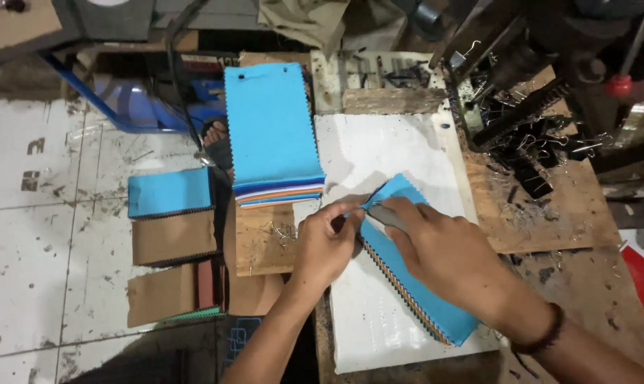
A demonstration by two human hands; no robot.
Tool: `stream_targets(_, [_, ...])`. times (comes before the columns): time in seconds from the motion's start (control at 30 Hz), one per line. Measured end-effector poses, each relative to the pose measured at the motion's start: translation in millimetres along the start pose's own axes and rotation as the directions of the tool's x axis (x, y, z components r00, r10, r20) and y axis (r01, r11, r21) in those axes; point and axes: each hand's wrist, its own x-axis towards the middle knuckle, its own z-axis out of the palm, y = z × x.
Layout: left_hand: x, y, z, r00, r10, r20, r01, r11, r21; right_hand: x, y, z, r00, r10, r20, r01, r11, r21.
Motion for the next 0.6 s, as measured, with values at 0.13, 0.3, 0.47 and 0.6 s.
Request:
stream_targets(0.13, [-1.7, 7.1, -4.4, 0.996, -0.085, -0.019, 0.086, 0.996, 0.021, -7.3, -1.4, 15.6, 0.993, -0.009, -0.115, 0.013, 0.999, 0.033])
stream_targets(0.3, [-4.5, 8.6, -2.0, 0.998, -0.067, -0.016, 0.067, 0.998, -0.020, -17.5, 8.8, 35.3, 0.942, -0.091, -0.322, 0.097, 0.995, 0.004])
stream_targets(0.47, [1.5, 11.7, -2.9, 0.997, -0.020, -0.069, 0.022, 0.999, 0.028, -13.0, 14.6, 58.8, 0.848, -0.127, -0.515, 0.169, 0.985, 0.034])
stream_targets(0.6, [-6.5, 19.4, -2.0, 0.996, -0.085, -0.018, 0.086, 0.995, 0.049, -20.5, 18.4, 59.4, 0.906, 0.047, -0.421, 0.068, 0.965, 0.254])
